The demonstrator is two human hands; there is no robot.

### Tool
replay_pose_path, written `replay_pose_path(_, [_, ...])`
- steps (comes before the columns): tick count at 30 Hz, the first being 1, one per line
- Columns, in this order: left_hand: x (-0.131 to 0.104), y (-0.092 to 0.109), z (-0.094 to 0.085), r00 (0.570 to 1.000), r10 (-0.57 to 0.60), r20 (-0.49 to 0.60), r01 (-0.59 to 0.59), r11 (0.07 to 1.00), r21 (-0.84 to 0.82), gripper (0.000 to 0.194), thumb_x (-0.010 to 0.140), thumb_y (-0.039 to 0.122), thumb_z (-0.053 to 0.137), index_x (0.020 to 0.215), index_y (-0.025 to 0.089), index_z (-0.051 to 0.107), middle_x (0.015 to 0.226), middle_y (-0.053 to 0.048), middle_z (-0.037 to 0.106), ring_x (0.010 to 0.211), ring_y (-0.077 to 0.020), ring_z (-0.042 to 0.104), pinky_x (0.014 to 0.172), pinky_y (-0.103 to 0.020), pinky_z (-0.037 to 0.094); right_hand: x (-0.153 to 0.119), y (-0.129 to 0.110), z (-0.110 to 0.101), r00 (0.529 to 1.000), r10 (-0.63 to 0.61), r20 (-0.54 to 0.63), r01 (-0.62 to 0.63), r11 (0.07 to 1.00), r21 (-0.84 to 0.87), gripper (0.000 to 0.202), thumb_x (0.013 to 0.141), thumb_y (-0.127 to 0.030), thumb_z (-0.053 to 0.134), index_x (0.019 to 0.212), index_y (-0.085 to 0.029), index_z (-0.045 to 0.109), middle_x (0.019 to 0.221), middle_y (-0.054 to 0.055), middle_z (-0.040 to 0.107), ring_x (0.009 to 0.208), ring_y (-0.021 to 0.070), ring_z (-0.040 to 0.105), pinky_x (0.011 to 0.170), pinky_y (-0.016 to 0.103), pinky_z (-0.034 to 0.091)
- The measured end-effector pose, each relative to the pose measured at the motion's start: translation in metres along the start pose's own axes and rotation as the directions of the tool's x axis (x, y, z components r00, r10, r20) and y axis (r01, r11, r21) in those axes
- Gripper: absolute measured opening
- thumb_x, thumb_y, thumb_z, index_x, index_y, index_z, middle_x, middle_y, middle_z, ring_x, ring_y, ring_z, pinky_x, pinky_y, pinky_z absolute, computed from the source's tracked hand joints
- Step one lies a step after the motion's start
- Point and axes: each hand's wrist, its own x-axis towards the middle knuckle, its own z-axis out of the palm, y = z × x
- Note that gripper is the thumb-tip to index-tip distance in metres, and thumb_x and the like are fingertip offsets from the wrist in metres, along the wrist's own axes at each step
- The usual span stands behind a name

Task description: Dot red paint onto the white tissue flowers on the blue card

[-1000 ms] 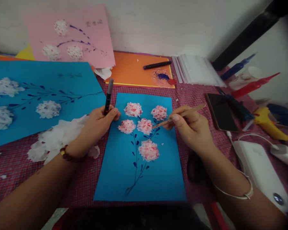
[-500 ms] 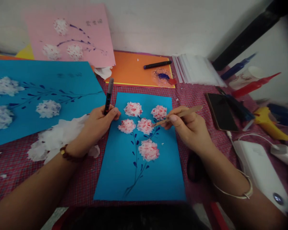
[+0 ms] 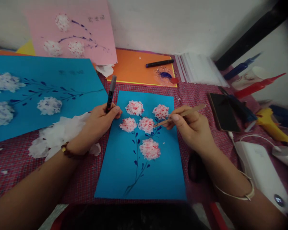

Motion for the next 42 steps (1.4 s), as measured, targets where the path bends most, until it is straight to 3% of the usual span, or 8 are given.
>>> replay_pose_path(4, [0.000,0.002,0.000,1.000,0.006,0.005,-0.006,1.000,0.001,0.029,0.087,0.047,0.052,0.077,0.021,0.062,0.086,-0.005,0.067,0.086,-0.0220,0.062,0.082,-0.035,0.050,-0.003,-0.003,-0.004,0.999,0.004,-0.039,-0.005,1.000,-0.007,0.018,0.092,-0.040,0.054,0.083,-0.025,0.061,0.071,0.001,0.069,0.061,0.0154,0.068,0.058,0.031,0.056])
replay_pose_path(9, [-0.001,0.003,0.000,1.000,0.008,0.012,-0.008,1.000,-0.016,0.028,0.088,0.046,0.052,0.079,0.022,0.063,0.087,-0.004,0.066,0.087,-0.0217,0.062,0.081,-0.033,0.049,-0.003,-0.004,0.002,0.999,-0.014,0.042,0.013,1.000,0.014,0.018,0.092,-0.036,0.055,0.081,-0.023,0.062,0.070,0.001,0.068,0.060,0.0139,0.068,0.055,0.027,0.056])
replay_pose_path(19, [0.000,0.001,0.000,1.000,0.018,0.001,-0.018,0.999,-0.028,0.027,0.088,0.044,0.053,0.078,0.020,0.063,0.086,-0.005,0.066,0.085,-0.0206,0.062,0.081,-0.034,0.048,-0.002,-0.002,0.000,0.997,-0.082,-0.003,0.081,0.996,-0.034,0.016,0.092,-0.032,0.056,0.080,-0.023,0.062,0.073,0.001,0.069,0.061,0.0139,0.068,0.055,0.027,0.055])
replay_pose_path(23, [0.000,-0.001,0.000,0.999,0.032,0.005,-0.032,0.999,-0.014,0.028,0.088,0.045,0.052,0.078,0.021,0.064,0.086,-0.005,0.067,0.084,-0.0213,0.062,0.080,-0.034,0.048,-0.003,0.004,-0.008,0.992,-0.087,-0.090,0.076,0.990,-0.117,0.012,0.092,-0.032,0.056,0.085,-0.025,0.063,0.073,0.001,0.069,0.062,0.0154,0.068,0.057,0.030,0.054])
replay_pose_path(27, [0.000,0.000,0.000,1.000,0.029,0.010,-0.029,1.000,-0.004,0.029,0.087,0.046,0.052,0.078,0.022,0.064,0.086,-0.005,0.067,0.085,-0.0221,0.062,0.080,-0.034,0.048,-0.002,0.006,-0.007,0.993,-0.108,-0.039,0.095,0.965,-0.245,0.016,0.092,-0.034,0.056,0.084,-0.023,0.064,0.076,0.002,0.068,0.064,0.0154,0.067,0.058,0.030,0.051])
replay_pose_path(38, [0.001,-0.002,0.000,1.000,0.014,-0.008,-0.014,1.000,-0.019,0.027,0.086,0.047,0.054,0.077,0.023,0.063,0.087,-0.004,0.068,0.086,-0.0232,0.063,0.083,-0.037,0.050,0.000,0.004,0.000,0.992,-0.123,0.001,0.122,0.982,-0.144,0.014,0.092,-0.031,0.055,0.085,-0.022,0.062,0.080,0.000,0.068,0.064,0.0122,0.066,0.058,0.026,0.052])
replay_pose_path(42, [0.000,-0.001,0.000,1.000,0.007,-0.001,-0.007,1.000,-0.013,0.029,0.087,0.047,0.053,0.078,0.022,0.064,0.088,-0.004,0.068,0.087,-0.0221,0.063,0.083,-0.036,0.049,-0.002,0.003,-0.006,0.993,-0.089,-0.075,0.081,0.991,-0.106,0.014,0.092,-0.032,0.055,0.086,-0.022,0.063,0.077,0.001,0.068,0.064,0.0138,0.067,0.059,0.028,0.053])
